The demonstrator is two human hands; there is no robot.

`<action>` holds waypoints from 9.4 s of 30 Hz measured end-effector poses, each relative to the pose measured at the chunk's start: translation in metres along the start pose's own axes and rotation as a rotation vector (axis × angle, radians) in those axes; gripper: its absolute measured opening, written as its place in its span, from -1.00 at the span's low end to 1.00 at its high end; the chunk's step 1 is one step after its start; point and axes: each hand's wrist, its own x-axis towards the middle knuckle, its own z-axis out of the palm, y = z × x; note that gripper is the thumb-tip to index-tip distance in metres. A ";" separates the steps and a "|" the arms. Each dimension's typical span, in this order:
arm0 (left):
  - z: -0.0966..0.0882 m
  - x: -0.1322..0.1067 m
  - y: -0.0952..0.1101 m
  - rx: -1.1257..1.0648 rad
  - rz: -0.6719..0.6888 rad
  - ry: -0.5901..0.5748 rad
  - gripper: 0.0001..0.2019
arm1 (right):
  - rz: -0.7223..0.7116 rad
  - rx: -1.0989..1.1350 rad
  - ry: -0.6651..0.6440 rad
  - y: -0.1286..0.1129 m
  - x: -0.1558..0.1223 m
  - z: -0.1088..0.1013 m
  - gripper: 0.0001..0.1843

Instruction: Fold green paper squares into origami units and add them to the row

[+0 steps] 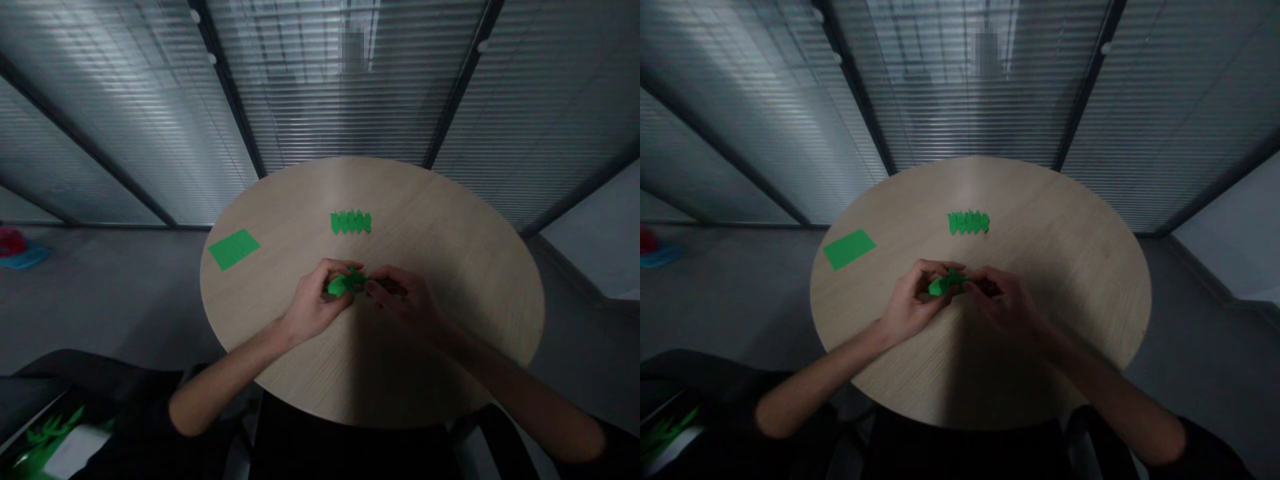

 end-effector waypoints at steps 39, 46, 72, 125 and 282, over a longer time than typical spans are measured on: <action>-0.002 0.005 0.008 0.083 0.081 -0.067 -0.73 | 0.031 0.069 -0.018 -0.004 0.000 0.000 -0.84; -0.002 0.003 0.009 0.037 0.064 -0.118 -0.69 | 0.031 0.124 0.021 -0.004 0.001 0.002 -0.83; 0.002 0.003 0.013 0.064 0.095 -0.187 -0.46 | 0.041 0.131 0.031 -0.001 -0.002 0.001 -0.71; 0.002 0.001 0.015 -0.055 0.062 -0.002 -0.75 | -0.323 -0.063 0.123 -0.008 0.002 0.001 -0.73; 0.005 0.000 0.017 -0.204 -0.163 0.131 -0.88 | -0.354 -0.198 0.136 -0.009 -0.003 -0.003 -0.88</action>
